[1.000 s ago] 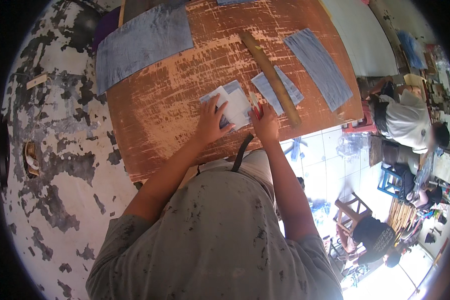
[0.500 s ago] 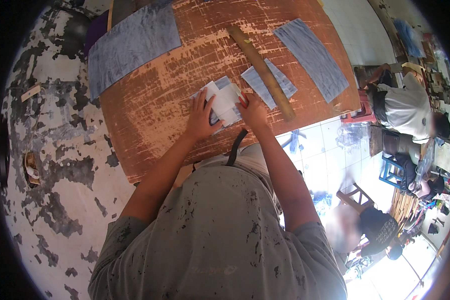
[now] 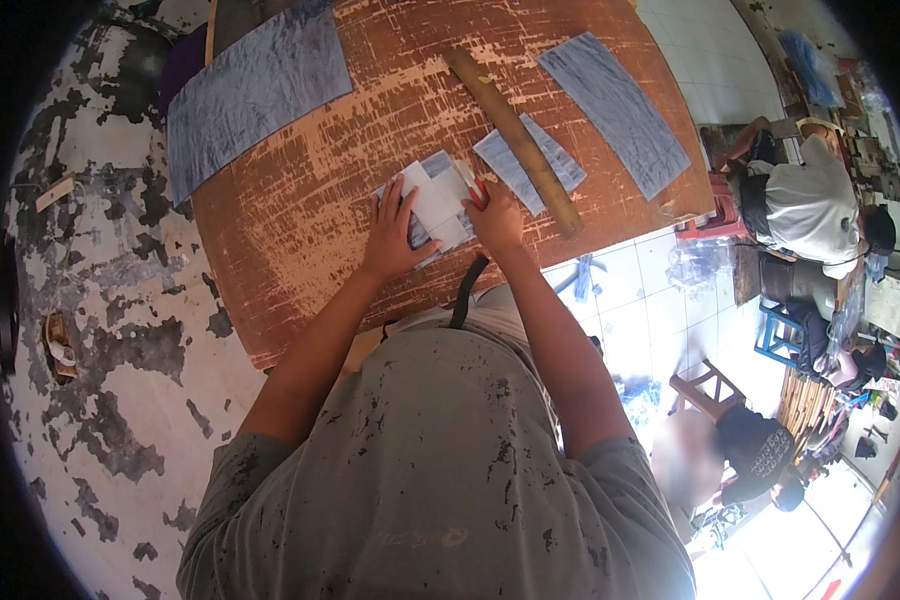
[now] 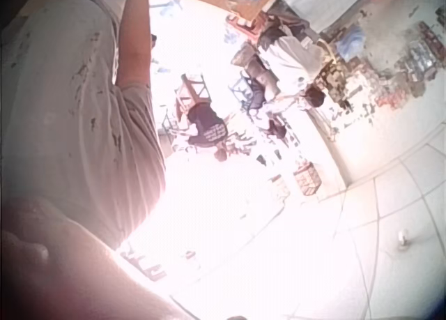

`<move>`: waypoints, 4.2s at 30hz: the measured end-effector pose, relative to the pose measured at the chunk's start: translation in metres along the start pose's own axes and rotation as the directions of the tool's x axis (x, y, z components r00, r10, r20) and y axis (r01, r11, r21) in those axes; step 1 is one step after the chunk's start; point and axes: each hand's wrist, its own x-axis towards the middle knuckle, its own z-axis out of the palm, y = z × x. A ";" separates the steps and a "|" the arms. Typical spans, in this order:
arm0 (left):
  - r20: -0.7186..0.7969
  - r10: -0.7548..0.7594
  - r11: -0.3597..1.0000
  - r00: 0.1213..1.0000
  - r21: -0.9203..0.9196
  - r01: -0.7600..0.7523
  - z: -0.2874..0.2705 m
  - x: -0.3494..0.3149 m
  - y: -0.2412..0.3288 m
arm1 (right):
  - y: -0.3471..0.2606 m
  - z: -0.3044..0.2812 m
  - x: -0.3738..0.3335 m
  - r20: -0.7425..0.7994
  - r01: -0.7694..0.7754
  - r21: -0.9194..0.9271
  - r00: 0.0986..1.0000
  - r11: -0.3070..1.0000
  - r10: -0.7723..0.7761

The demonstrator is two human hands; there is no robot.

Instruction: The person cuts rectangles of blue material on a wooden table. They place a white guide over the material, align a wooden straightedge, and use a utility knife to trim the edges, repeating the process for multiple pieces.

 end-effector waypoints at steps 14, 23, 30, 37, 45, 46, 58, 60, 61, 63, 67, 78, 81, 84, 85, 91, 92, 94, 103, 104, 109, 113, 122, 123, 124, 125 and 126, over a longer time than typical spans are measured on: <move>0.023 0.009 1.000 1.000 0.027 -0.009 -0.004 0.002 0.008 | 0.011 -0.006 -0.001 0.020 0.009 0.066 1.000 0.998 -0.011; 0.046 0.002 0.999 0.999 0.041 -0.004 -0.006 0.004 0.012 | 0.018 -0.007 0.003 0.038 -0.005 0.098 0.999 0.995 0.001; 0.041 -0.011 1.000 0.999 0.010 0.011 -0.004 0.002 0.009 | 0.014 -0.009 0.006 0.090 -0.035 0.064 0.996 0.997 0.029; 0.046 -0.016 0.999 0.999 0.033 0.014 -0.004 0.004 0.009 | 0.019 -0.007 0.008 0.074 -0.028 0.079 0.997 0.997 0.022; 0.044 -0.020 0.999 0.999 0.037 0.018 -0.002 0.003 0.008 | 0.014 -0.009 0.006 0.082 -0.056 0.043 0.995 0.998 0.052; 0.044 -0.022 0.999 0.999 0.038 0.021 -0.001 0.003 0.008 | 0.012 -0.011 0.006 0.082 -0.055 0.044 0.995 0.997 0.051; 0.094 -0.055 0.997 0.994 0.065 0.049 -0.004 0.005 0.007 | 0.037 -0.123 -0.019 -0.252 -0.144 -0.300 0.965 0.943 0.068; 0.106 -0.053 0.997 0.993 0.064 0.046 -0.006 0.008 0.010 | 0.062 -0.129 -0.020 -0.190 -0.143 -0.329 0.978 0.933 0.083; 0.117 -0.062 0.996 0.991 0.068 0.055 -0.006 0.007 0.010 | 0.061 -0.129 -0.020 -0.117 -0.132 -0.355 0.988 0.925 0.096; 0.102 -0.054 0.998 0.993 0.040 0.050 -0.007 0.007 0.009 | 0.061 -0.134 -0.020 -0.106 -0.126 -0.365 0.990 0.923 0.093; 0.066 -0.040 0.999 0.997 0.037 0.037 -0.006 0.003 0.008 | 0.047 -0.150 -0.021 0.045 -0.020 -0.300 0.998 0.954 0.035; -0.015 0.001 0.999 1.000 0.048 0.000 -0.004 0.000 0.009 | 0.023 -0.060 -0.107 0.064 -0.013 -0.030 0.998 0.999 0.015; -0.016 -0.014 0.999 1.000 0.032 0.015 -0.005 -0.002 0.007 | 0.021 -0.041 -0.115 -0.019 0.158 -0.105 0.987 0.982 -0.161; -0.005 -0.031 1.000 0.999 -0.002 0.031 -0.005 -0.002 0.008 | 0.019 -0.039 -0.118 0.076 0.042 -0.083 0.996 0.996 -0.035; 0.006 -0.044 0.999 0.999 -0.013 0.044 -0.005 -0.003 0.007 | 0.018 -0.040 -0.118 0.113 0.026 -0.090 0.993 0.996 -0.016; -0.036 0.002 1.000 0.999 0.004 -0.002 0.001 -0.007 0.001 | 0.007 -0.059 -0.112 0.183 0.164 -0.215 0.975 0.963 -0.125; -0.039 0.004 1.000 0.999 0.002 -0.004 0.002 -0.007 0.001 | 0.007 -0.057 -0.106 0.181 0.165 -0.217 0.975 0.962 -0.126; -0.054 0.017 1.000 0.998 0.017 -0.016 0.004 -0.006 0.001 | 0.005 -0.051 -0.081 0.025 0.068 -0.139 0.998 0.988 -0.065; -0.068 0.040 0.999 0.997 0.008 -0.040 0.005 -0.007 0.004 | -0.020 -0.004 0.020 0.043 0.093 -0.171 0.995 0.981 -0.087; -0.065 0.034 0.999 0.997 0.009 -0.033 0.005 -0.008 0.004 | -0.023 -0.004 0.024 0.050 0.092 -0.169 0.995 0.981 -0.085; -0.063 0.003 0.995 0.998 0.097 0.004 0.002 -0.005 0.011 | -0.025 -0.007 0.036 0.217 -0.036 -0.298 0.971 0.954 0.105; -0.150 -0.003 1.000 0.989 0.010 0.004 0.003 0.019 0.022 | -0.026 -0.006 0.040 0.236 -0.048 -0.358 0.962 0.933 0.140; 0.091 -0.069 0.972 0.993 0.231 0.046 -0.007 0.010 0.007 | -0.025 -0.005 0.037 0.232 -0.077 -0.288 0.961 0.955 0.147; 0.066 -0.049 0.975 0.997 0.220 0.034 -0.008 0.004 0.004 | -0.027 -0.006 0.038 0.238 -0.072 -0.308 0.960 0.949 0.150; 0.042 -0.025 0.978 0.999 0.208 0.015 -0.011 0.001 0.002 | -0.026 -0.007 0.039 0.238 -0.071 -0.328 0.959 0.942 0.155; 0.045 -0.018 0.977 0.999 0.212 0.009 -0.013 -0.003 0.001 | -0.025 -0.007 0.038 0.233 -0.075 -0.323 0.960 0.943 0.157; 0.033 -0.004 0.975 0.999 0.222 -0.004 -0.016 -0.008 0.000 | -0.025 -0.008 0.037 0.237 -0.081 -0.303 0.959 0.950 0.157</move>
